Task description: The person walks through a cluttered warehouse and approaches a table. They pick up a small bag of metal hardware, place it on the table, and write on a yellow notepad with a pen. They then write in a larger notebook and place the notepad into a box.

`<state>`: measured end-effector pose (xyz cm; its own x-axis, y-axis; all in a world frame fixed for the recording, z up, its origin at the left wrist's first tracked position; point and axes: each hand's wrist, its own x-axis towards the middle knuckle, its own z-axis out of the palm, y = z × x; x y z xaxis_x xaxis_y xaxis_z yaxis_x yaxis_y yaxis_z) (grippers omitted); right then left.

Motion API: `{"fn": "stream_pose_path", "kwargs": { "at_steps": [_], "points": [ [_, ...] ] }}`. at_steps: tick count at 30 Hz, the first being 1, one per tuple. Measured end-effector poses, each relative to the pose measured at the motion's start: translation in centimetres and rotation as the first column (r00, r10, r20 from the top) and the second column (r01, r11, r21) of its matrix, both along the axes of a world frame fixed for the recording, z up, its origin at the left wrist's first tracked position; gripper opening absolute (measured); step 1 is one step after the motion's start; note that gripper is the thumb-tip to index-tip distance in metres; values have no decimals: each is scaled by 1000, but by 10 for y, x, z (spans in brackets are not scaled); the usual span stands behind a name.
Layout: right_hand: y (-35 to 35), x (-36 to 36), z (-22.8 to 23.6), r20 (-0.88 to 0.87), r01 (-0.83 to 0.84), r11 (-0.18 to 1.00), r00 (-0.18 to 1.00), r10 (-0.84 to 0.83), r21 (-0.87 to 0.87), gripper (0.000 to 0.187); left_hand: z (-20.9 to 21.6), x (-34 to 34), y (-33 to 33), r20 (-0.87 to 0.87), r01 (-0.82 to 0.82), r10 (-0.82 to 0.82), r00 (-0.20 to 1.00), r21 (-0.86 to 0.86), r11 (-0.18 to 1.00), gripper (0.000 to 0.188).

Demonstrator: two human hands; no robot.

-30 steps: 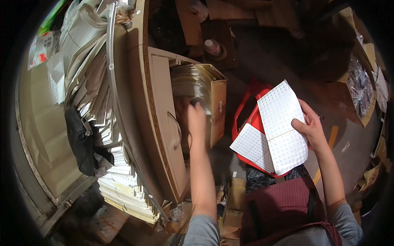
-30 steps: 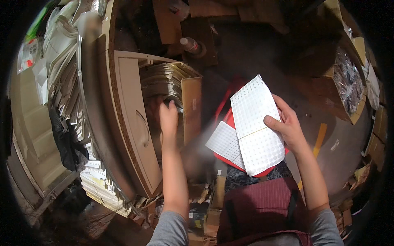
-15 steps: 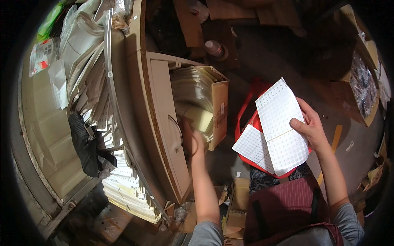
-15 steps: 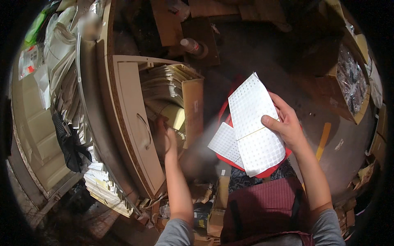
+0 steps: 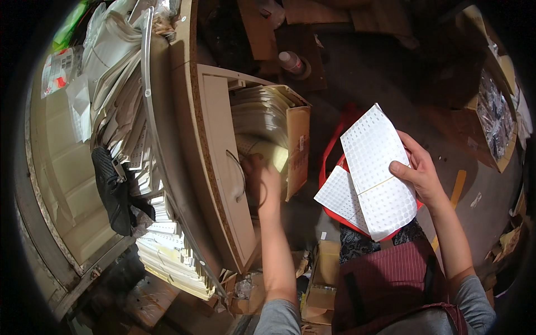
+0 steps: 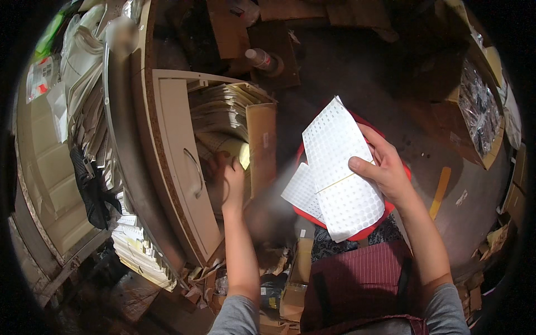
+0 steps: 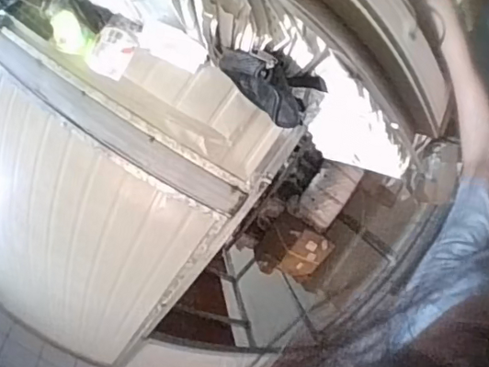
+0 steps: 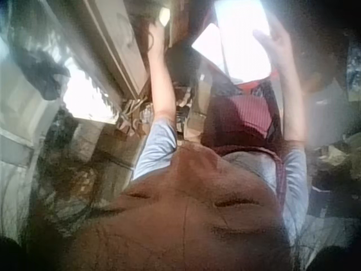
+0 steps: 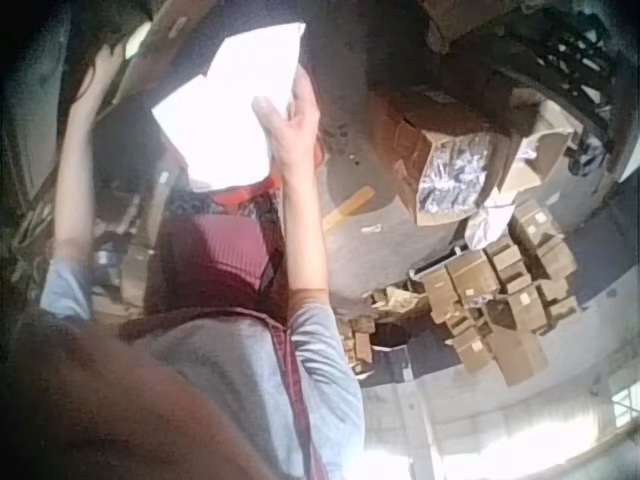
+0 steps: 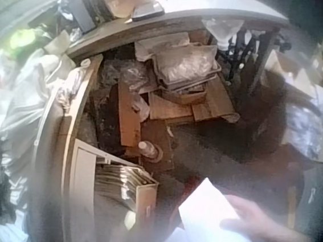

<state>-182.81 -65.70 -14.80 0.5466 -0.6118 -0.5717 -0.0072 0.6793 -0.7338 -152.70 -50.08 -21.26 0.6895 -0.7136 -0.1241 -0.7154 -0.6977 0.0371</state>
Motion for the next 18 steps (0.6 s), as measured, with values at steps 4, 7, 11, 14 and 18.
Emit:
{"fn": "stream_pose_path", "kwargs": {
  "at_steps": [4, 7, 11, 14, 18],
  "points": [
    [-1, 0, -1, 31, -14, 999, 999, 15, -30, 75, -8, -1, 4, 6, 2, -2, 1000, 0, 1000, 27],
    [0, -1, -3, 33, -13, 1000, 999, 13, -26, 75, -16, -1, 10, 8, 19, -19, 1000, -17, 1000, 29],
    [0, -1, -5, 39, -20, 1000, 999, 21, -10, 75, -30, 7, 23, -59, 13, -17, 998, -66, 998, 34],
    [1, -2, -7, 22, 10, 1000, 1000, -10, 6, 78, -32, -2, 22, -775, -665, 213, 595, -326, 672, 36],
    [1, -3, -9, 13, 36, 999, 999, -36, 17, 81, -58, 16, 59, -756, -633, -61, 652, -587, 505, 42]
  ]
}}
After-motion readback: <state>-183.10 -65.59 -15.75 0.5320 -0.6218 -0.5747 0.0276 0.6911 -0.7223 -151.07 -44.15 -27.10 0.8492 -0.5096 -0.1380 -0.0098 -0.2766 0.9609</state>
